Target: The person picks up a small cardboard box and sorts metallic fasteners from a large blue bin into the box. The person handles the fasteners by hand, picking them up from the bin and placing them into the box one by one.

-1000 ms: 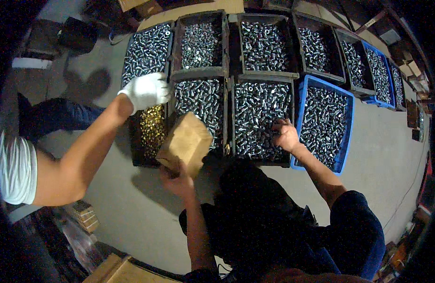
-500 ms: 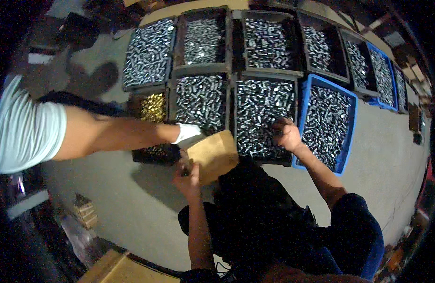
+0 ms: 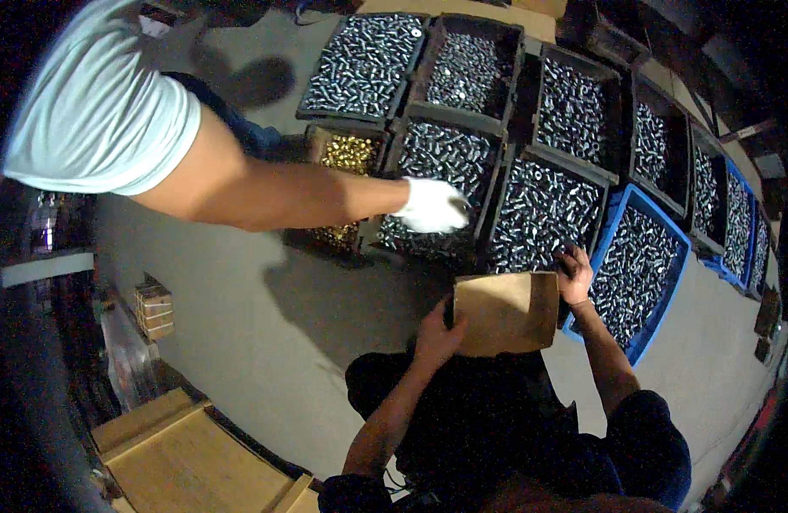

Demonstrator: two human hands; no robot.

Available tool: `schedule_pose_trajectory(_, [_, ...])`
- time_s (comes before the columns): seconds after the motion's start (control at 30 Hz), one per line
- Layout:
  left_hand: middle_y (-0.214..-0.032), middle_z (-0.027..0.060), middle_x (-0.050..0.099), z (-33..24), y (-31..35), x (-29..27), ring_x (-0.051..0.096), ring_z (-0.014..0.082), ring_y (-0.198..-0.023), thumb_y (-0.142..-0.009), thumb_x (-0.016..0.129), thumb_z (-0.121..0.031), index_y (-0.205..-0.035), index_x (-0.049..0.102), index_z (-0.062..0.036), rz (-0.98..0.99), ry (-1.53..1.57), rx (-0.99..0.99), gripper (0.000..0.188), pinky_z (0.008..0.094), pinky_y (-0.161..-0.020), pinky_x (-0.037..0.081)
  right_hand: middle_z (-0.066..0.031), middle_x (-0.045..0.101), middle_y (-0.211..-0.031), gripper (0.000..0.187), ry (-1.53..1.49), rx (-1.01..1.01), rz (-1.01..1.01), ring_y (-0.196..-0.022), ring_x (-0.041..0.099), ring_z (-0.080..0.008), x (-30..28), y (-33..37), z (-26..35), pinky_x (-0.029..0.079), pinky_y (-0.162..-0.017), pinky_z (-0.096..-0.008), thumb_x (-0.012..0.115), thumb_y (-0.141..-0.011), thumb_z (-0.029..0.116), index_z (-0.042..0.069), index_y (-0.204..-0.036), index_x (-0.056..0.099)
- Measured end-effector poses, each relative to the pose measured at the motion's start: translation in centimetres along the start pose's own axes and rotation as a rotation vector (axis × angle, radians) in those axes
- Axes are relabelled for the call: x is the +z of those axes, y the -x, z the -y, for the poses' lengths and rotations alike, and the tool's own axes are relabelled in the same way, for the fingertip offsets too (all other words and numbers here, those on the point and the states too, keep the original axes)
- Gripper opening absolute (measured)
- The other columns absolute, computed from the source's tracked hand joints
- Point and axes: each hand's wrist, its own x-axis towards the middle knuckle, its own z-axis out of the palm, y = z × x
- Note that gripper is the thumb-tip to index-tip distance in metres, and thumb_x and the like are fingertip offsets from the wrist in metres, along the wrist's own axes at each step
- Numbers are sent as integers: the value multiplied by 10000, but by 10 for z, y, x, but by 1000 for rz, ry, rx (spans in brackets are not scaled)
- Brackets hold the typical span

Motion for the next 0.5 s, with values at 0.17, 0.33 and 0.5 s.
schedule_pose_trajectory(0.17, [-1138,187,561,4,-6,-3,536,330,-1059,-758,652,-316,-1226,457,-14,81,-86,-30,589,405,-915,416,-161,575,-1053,325,1,22,25,-951,547,-330,3,3,-7,450,-830,-366,594,-586,32,40,-904,660])
schedule_pose_trajectory(0.33, [-1137,209,550,7,-6,-3,525,342,-1066,-749,659,-349,-1191,465,28,93,-86,-21,612,419,-911,414,-175,566,-1076,341,-50,55,30,-983,540,-336,2,5,-4,445,-855,-364,591,-593,14,38,-926,662])
schedule_pose_trajectory(0.5, [-972,281,590,14,0,9,580,388,-933,-750,622,-340,-1106,497,95,-75,-80,152,576,421,-792,465,-178,549,-1117,361,-202,229,26,-1028,534,-320,1,10,-9,426,-894,-333,594,-618,3,24,-973,654])
